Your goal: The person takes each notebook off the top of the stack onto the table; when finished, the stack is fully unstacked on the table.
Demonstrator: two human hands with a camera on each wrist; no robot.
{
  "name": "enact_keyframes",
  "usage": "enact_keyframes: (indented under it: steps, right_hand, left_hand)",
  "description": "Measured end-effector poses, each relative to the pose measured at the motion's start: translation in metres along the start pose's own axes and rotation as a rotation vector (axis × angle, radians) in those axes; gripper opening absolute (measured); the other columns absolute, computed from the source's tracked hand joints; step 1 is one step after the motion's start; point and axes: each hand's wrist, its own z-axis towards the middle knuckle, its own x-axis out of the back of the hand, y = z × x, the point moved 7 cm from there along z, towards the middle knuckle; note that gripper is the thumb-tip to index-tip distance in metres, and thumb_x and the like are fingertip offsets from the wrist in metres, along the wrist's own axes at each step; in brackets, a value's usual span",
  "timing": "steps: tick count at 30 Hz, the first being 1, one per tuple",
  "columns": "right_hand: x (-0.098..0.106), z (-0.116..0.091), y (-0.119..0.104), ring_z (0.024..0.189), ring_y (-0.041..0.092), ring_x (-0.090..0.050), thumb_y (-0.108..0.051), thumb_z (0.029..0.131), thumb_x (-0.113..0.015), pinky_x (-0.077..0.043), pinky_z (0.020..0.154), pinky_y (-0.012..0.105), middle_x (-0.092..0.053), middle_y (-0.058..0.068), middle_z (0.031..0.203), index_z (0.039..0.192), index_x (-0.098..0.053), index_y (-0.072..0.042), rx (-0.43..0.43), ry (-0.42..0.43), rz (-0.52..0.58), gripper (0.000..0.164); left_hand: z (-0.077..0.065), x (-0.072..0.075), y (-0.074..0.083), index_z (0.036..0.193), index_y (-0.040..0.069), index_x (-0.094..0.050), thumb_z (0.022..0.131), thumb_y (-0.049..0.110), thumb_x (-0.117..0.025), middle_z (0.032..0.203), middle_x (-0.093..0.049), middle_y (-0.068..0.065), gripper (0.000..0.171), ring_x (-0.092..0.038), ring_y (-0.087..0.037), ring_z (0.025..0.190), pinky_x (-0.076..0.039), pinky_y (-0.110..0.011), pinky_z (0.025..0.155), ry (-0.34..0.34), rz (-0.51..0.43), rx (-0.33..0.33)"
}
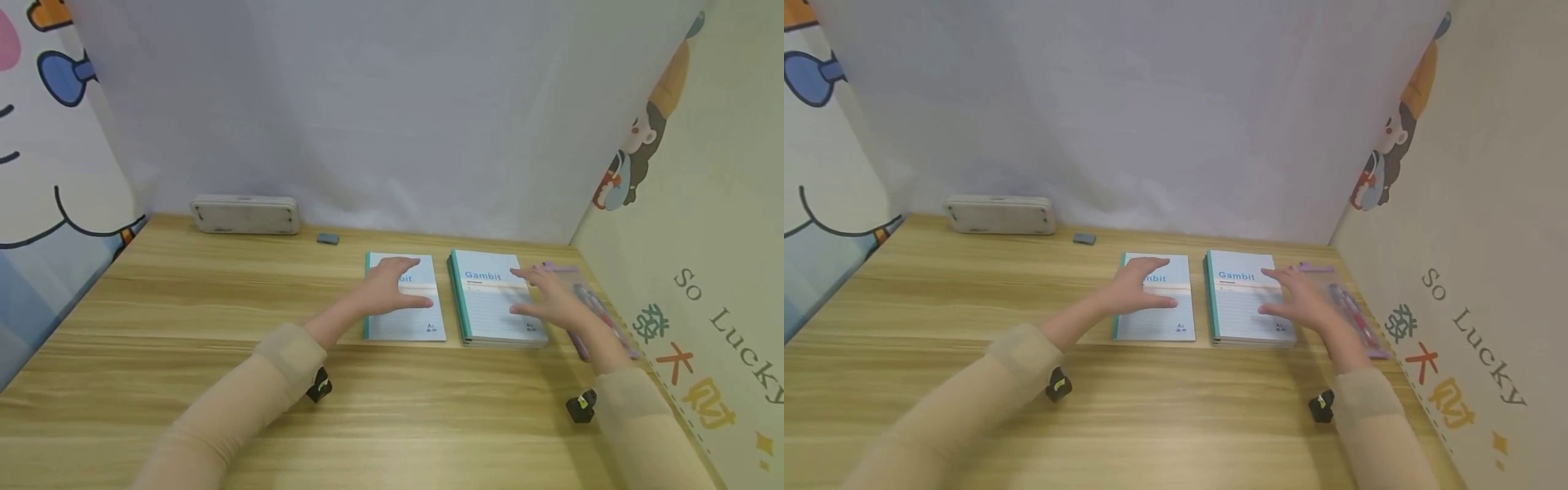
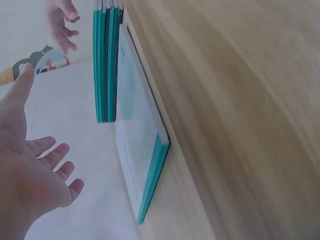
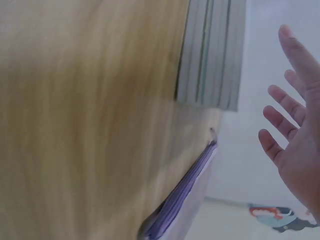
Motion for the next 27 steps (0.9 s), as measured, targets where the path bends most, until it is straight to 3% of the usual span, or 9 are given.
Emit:
enact_keyframes:
  steps: [3,12,22,27]
  right_hand:
    - [-0.001,-0.005,0.011,0.136,0.050,-0.018,-0.035,0.081,-0.074,-0.020,0.105,0.066,-0.031,0.029,0.146,0.142,-0.036,0.002,-0.015,0.002,0.029,0.080]
    - [-0.010,-0.014,0.039,0.136,0.050,-0.017,-0.032,0.083,-0.072,-0.018,0.105,0.066,-0.025,0.028,0.150,0.146,-0.028,0.002,-0.027,-0.009,0.069,0.084]
    - [-0.019,-0.015,0.046,0.133,0.052,-0.024,-0.036,0.085,-0.069,-0.025,0.101,0.068,-0.027,0.030,0.147,0.147,-0.028,0.001,-0.078,-0.050,0.084,0.083]
    - [-0.021,-0.013,0.048,0.131,0.054,-0.025,-0.037,0.086,-0.068,-0.025,0.099,0.069,-0.026,0.031,0.148,0.148,-0.027,-0.003,-0.097,-0.064,0.088,0.082]
  left_hand:
    - [0.005,-0.010,0.006,0.147,0.014,-0.033,0.078,0.058,-0.068,0.149,-0.036,-0.007,0.089,-0.027,-0.029,0.139,-0.023,-0.056,0.109,0.011,0.009,-0.003]
    - [0.022,-0.042,0.021,0.149,0.011,-0.028,0.076,0.061,-0.067,0.153,-0.028,-0.008,0.096,-0.021,-0.030,0.141,-0.022,-0.056,0.110,-0.009,0.038,-0.014]
    - [0.036,-0.065,0.022,0.151,0.012,-0.023,0.076,0.062,-0.067,0.156,-0.021,-0.008,0.101,-0.016,-0.029,0.143,-0.016,-0.055,0.113,-0.064,0.021,0.028]
    - [0.041,-0.070,0.025,0.151,0.013,-0.021,0.076,0.062,-0.067,0.156,-0.021,-0.008,0.100,-0.016,-0.028,0.143,-0.016,-0.050,0.114,-0.065,0.012,0.069]
